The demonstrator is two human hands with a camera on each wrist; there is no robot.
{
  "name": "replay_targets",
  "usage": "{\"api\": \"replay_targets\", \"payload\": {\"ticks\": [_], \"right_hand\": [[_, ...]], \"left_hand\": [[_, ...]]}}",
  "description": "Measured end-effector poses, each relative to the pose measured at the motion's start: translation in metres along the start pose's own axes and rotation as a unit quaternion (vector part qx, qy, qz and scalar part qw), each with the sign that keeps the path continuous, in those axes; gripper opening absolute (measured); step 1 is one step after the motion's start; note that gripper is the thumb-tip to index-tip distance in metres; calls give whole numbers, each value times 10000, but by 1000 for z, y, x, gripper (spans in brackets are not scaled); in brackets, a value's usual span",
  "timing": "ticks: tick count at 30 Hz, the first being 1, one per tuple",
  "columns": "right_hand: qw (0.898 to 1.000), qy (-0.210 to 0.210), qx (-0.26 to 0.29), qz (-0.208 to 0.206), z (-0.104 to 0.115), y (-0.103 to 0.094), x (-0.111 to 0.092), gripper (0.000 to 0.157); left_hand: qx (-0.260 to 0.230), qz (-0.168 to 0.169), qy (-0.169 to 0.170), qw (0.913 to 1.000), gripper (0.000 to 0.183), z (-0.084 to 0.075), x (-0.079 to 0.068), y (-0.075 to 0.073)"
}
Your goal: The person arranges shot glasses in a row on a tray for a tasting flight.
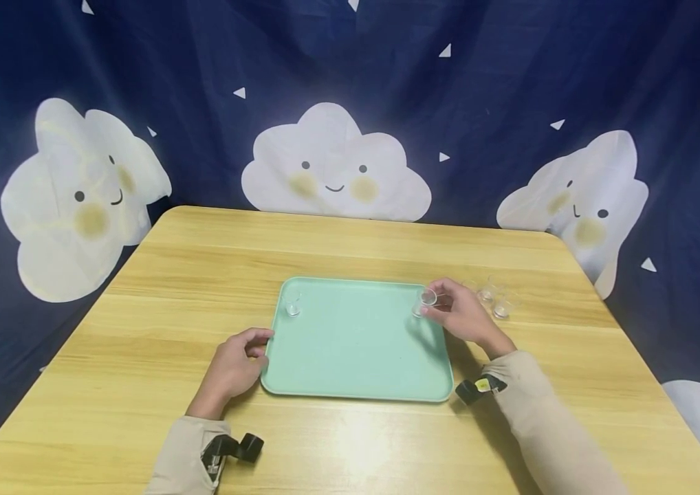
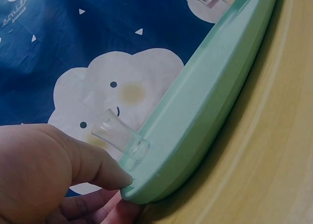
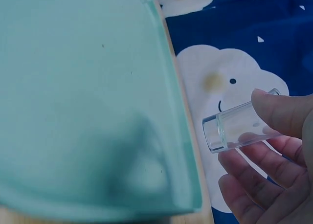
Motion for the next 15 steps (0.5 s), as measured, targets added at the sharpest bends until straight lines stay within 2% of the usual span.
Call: {"api": "replay_targets", "payload": {"ticks": [15], "right_hand": [[9987, 66, 415, 295, 12, 25, 17, 29]], "left_hand": [[-57, -1, -56, 10000, 40, 0, 0, 0]]}}
Point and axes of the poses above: each hand's wrist, its own x-axis towards the middle knuckle, its own y-axis out of the palm, z = x × y, the point moved 1 cm from there along x, towards the middle knuckle, and after that the axes turned 12 degrees about y, right-handed, at the moved point
